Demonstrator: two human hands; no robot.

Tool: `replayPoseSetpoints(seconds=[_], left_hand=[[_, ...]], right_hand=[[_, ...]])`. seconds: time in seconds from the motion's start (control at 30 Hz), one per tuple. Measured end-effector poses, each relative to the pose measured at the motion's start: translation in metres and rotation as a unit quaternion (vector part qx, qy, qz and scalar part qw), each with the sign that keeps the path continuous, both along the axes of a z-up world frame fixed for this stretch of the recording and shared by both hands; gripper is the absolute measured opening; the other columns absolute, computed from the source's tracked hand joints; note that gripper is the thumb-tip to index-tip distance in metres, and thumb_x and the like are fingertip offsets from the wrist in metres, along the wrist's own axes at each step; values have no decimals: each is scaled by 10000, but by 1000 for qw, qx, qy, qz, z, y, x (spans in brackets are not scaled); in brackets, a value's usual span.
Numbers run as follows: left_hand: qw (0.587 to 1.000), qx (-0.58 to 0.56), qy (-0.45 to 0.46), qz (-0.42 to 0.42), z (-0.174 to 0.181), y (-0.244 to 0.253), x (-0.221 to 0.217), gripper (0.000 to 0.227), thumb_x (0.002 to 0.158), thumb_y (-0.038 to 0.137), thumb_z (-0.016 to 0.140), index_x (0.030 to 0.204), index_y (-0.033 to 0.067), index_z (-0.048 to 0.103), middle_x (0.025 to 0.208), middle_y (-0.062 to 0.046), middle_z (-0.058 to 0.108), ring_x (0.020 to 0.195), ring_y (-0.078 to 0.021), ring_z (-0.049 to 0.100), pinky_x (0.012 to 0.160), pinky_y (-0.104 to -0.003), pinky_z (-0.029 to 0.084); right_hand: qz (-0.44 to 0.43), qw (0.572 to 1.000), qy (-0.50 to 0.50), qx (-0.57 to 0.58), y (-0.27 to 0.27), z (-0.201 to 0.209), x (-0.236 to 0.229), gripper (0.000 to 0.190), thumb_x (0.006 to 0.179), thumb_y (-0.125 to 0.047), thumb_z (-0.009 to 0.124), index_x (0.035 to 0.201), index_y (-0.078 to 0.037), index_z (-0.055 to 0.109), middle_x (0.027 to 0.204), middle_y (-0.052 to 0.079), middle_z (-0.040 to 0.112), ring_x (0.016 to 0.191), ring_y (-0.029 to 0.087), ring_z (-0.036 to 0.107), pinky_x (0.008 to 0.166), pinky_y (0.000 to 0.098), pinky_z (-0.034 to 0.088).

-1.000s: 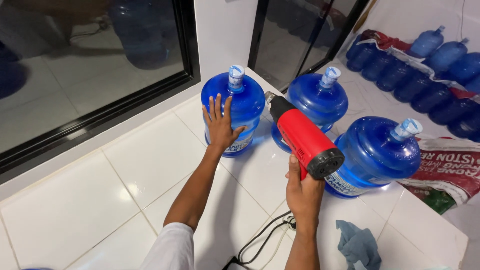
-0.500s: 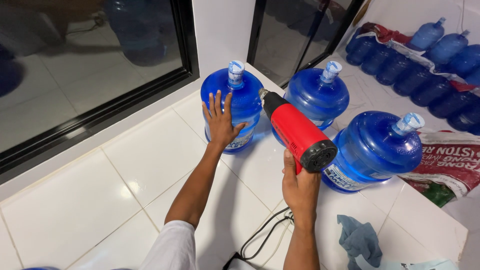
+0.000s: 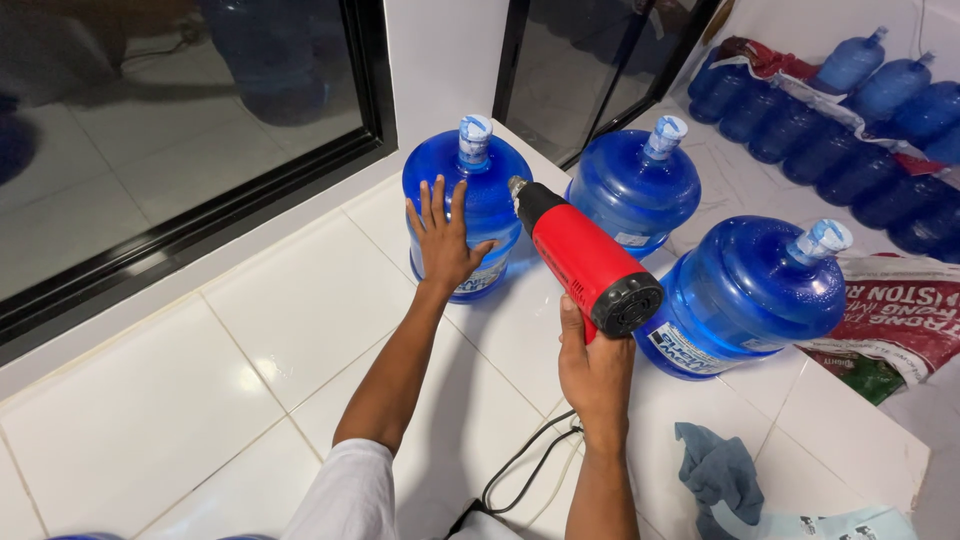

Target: The person uses a red heat gun to apply heat to the plastic seals on the caps of several large blue water bottles. They rotate the bottles with one hand while directing the heat gun with the other to ensure the seals are properly applied.

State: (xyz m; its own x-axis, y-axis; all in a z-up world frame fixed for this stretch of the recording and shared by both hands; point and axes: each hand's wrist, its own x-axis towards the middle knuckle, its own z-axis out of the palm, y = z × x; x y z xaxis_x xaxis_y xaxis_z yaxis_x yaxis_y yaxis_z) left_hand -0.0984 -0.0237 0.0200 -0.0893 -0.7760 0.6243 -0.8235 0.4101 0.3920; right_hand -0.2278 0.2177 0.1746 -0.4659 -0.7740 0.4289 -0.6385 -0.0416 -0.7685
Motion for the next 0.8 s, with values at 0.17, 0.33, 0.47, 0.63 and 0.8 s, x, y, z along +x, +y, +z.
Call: replayPoseSetpoints(seconds=[0.17, 0.33, 0.47, 0.63, 0.8], left_hand=[[1000, 3, 1, -2, -1, -1, 0, 1189, 676, 488, 948, 1618, 199, 283, 1694, -176, 167, 1582, -411, 40, 1259, -648, -48], [1000, 2, 11, -8, -1, -1, 0, 1179, 687, 467, 955, 1618, 198, 283, 1693, -175, 164, 1582, -409, 32, 1255, -645, -61], [1000, -1, 14, -8, -2, -1, 0, 1175, 687, 468, 956, 1617, 195, 291, 1693, -177, 167, 1582, -411, 31, 1252, -647, -62], [1000, -2, 6, -6, -2, 0, 0, 1187, 679, 482, 953, 1618, 190, 287, 1691, -182, 166, 1582, -412, 34, 1254, -647, -60], [1000, -1, 5, -4, -1, 0, 0, 1184, 681, 484, 952, 1616, 190, 288, 1693, -178, 166, 1582, -408, 34, 1257, -642, -64]], right_hand=[[6, 1000, 11, 18, -1, -7, 2, 420, 1013, -403, 634, 804, -47, 708, 626, 139, 714, 721, 362, 748, 680, 477, 555], [5, 1000, 13, 20, 0, 12, 6, 407, 1014, -395, 631, 840, -35, 710, 617, 155, 701, 724, 377, 745, 689, 488, 554], [-3, 999, 23, 24, 0, 12, 5, 395, 1021, -387, 627, 860, -36, 712, 628, 163, 703, 741, 391, 742, 690, 504, 551], [6, 1000, 22, 16, -1, 12, 7, 379, 1017, -374, 631, 865, -35, 711, 626, 175, 698, 749, 407, 736, 700, 511, 548], [6, 999, 32, 12, -2, 14, 8, 371, 1015, -363, 638, 868, -28, 701, 627, 182, 695, 770, 436, 724, 714, 534, 542]])
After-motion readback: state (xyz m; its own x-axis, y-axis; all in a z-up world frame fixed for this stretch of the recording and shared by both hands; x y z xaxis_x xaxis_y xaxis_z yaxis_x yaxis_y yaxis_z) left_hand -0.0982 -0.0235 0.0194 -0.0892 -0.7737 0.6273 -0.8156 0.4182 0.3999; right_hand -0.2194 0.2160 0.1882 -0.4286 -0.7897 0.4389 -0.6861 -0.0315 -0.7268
